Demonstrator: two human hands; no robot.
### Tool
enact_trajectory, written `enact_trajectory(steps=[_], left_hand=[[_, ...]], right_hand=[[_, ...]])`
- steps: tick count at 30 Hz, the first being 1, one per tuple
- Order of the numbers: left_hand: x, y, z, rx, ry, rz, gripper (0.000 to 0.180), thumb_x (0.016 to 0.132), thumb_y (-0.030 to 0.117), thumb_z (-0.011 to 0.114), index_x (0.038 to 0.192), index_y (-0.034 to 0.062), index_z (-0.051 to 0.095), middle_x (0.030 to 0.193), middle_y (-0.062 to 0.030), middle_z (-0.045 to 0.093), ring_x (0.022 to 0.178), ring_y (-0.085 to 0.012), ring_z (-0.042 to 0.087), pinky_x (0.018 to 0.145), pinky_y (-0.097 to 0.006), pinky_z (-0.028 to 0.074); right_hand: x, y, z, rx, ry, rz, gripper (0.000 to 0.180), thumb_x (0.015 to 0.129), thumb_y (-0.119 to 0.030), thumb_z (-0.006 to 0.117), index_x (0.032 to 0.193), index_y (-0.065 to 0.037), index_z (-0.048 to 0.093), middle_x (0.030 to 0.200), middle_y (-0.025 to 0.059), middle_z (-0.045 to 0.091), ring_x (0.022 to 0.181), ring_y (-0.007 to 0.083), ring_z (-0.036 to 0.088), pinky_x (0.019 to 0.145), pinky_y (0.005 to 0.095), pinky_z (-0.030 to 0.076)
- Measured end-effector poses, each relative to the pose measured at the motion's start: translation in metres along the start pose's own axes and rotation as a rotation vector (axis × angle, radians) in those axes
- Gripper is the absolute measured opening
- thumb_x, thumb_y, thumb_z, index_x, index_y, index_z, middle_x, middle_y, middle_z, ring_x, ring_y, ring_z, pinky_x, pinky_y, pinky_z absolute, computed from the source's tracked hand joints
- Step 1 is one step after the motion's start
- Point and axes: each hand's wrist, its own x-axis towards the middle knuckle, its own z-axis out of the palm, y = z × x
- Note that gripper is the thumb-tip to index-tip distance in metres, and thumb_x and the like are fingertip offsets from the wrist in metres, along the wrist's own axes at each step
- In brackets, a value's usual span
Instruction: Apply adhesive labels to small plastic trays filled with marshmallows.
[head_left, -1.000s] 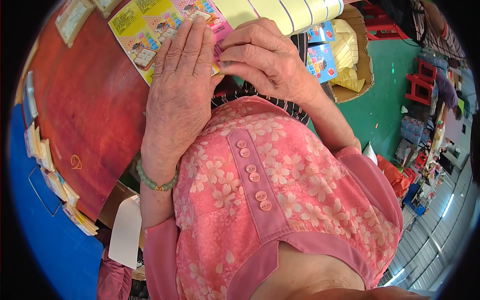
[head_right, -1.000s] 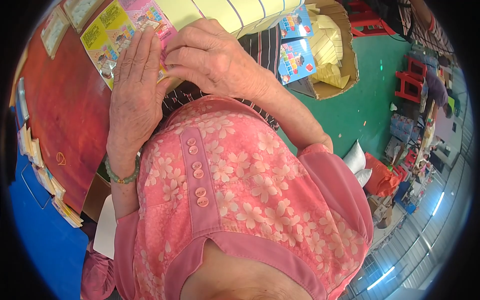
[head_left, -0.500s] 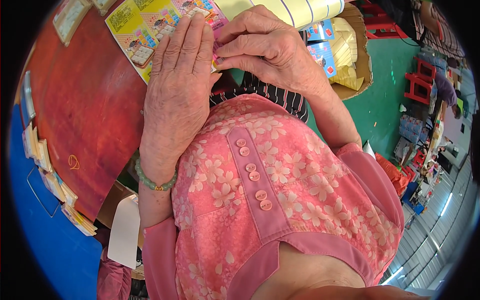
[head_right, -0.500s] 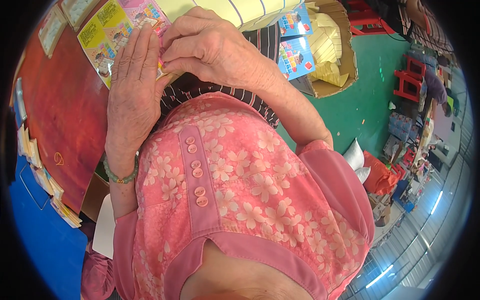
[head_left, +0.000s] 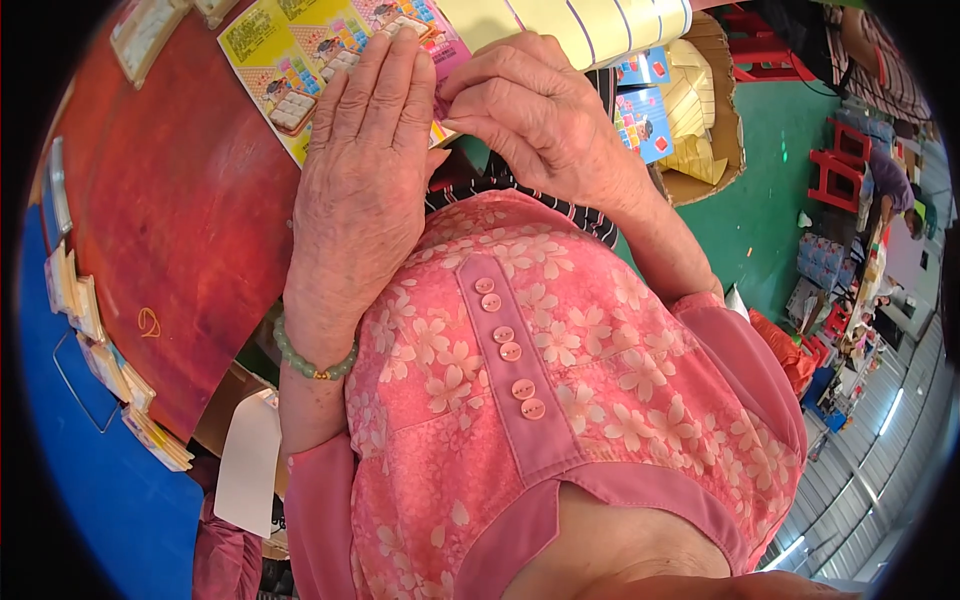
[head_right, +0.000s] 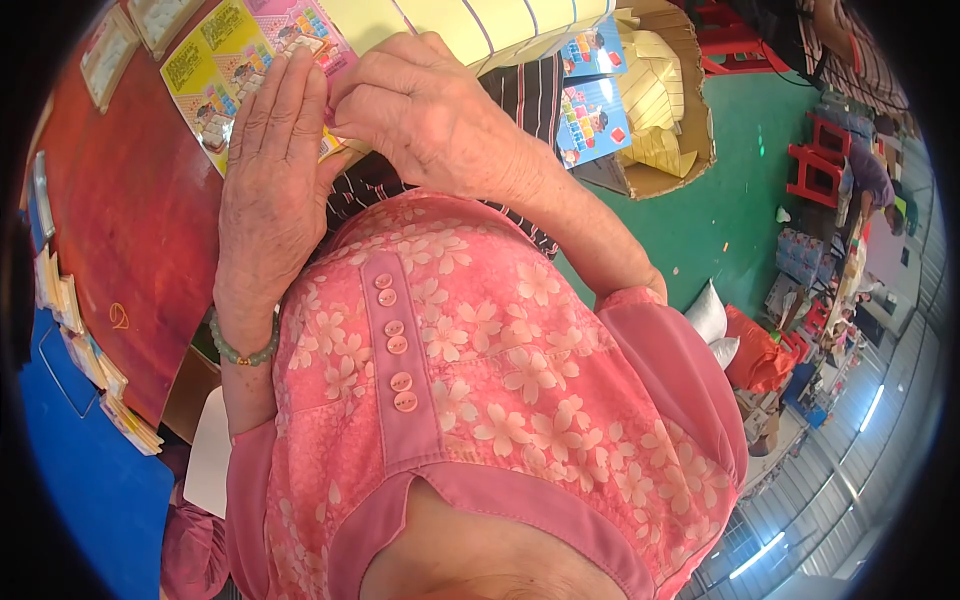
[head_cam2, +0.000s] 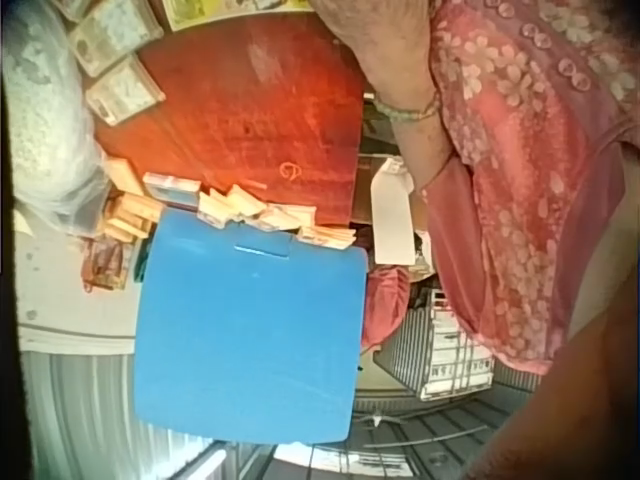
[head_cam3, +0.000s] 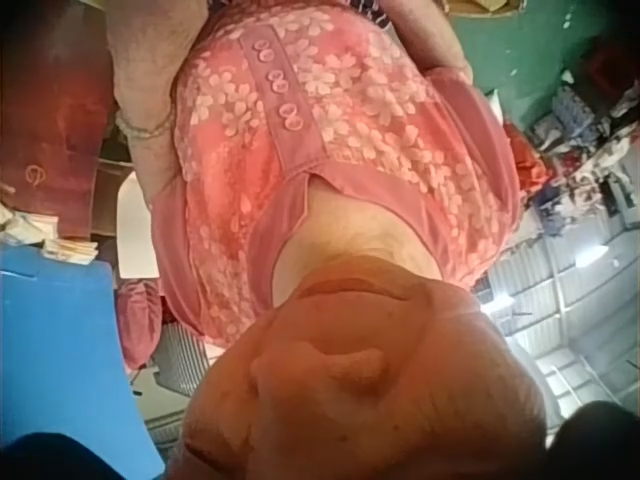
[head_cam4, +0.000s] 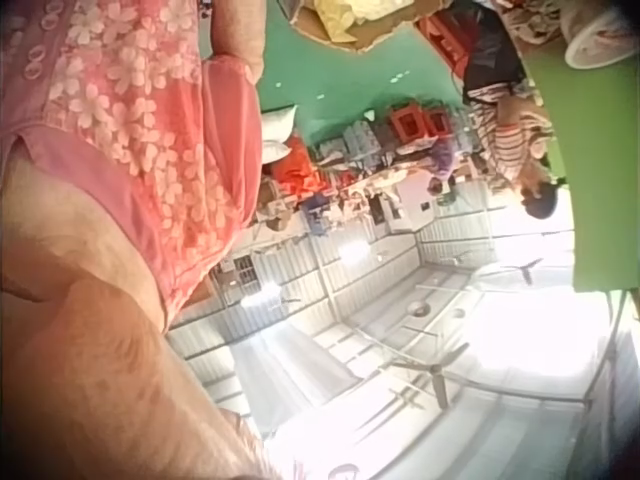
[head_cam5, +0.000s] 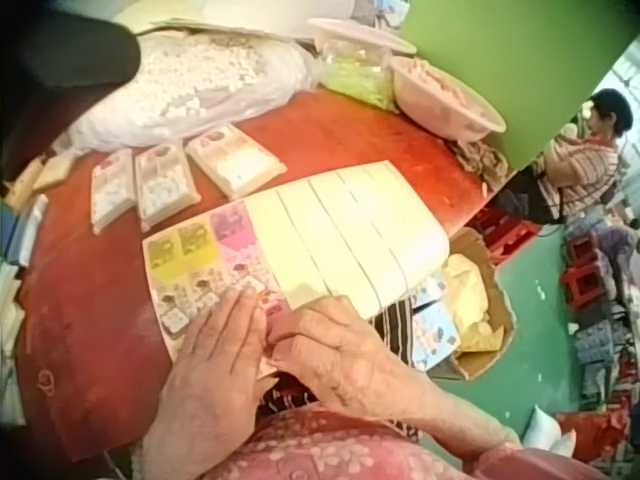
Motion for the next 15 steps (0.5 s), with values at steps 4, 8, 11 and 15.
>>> enact_trajectory(steps=[4, 8, 11, 15], left_hand=[[0.002, 0.002, -0.002, 0.005, -0.017, -0.003, 0.062, 0.081, 0.012, 0.061, 0.135, -0.0036, 0.036, 0.142, -0.0173, 0.034, 0.132, -0.0304, 0.032, 0.108, -0.042, 0.028], [0.001, 0.002, 0.001, -0.115, 0.050, -0.048, 0.073, 0.079, 0.011, 0.064, 0.140, -0.0032, 0.026, 0.147, -0.0192, 0.024, 0.134, -0.0341, 0.028, 0.109, -0.042, 0.027], [0.002, 0.003, -0.002, -0.064, 0.013, -0.056, 0.075, 0.079, 0.012, 0.064, 0.140, -0.0038, 0.023, 0.148, -0.0202, 0.020, 0.135, -0.0365, 0.025, 0.109, -0.044, 0.026], [0.005, 0.007, -0.006, -0.050, 0.028, -0.051, 0.075, 0.076, 0.012, 0.066, 0.137, -0.0067, 0.026, 0.146, -0.0235, 0.022, 0.134, -0.0370, 0.027, 0.110, -0.044, 0.026]], right_hand=[[0.002, -0.004, 0.000, -0.010, 0.052, 0.129, 0.008, 0.083, -0.009, 0.062, 0.088, -0.004, 0.060, 0.089, 0.0062, 0.061, 0.083, 0.0241, 0.057, 0.075, 0.0335, 0.045], [0.005, -0.007, -0.003, 0.053, 0.090, 0.272, 0.005, 0.086, -0.005, 0.058, 0.090, -0.002, 0.058, 0.087, 0.0088, 0.061, 0.080, 0.0254, 0.058, 0.071, 0.0325, 0.046], [0.011, -0.011, -0.013, 0.170, 0.100, 0.429, 0.006, 0.091, -0.005, 0.053, 0.092, 0.001, 0.056, 0.085, 0.0067, 0.060, 0.079, 0.0158, 0.058, 0.070, 0.0264, 0.046], [0.022, -0.008, -0.037, 0.264, 0.126, 0.544, 0.011, 0.095, -0.007, 0.049, 0.096, 0.002, 0.055, 0.085, 0.0024, 0.059, 0.082, 0.0075, 0.054, 0.075, 0.0210, 0.044]])
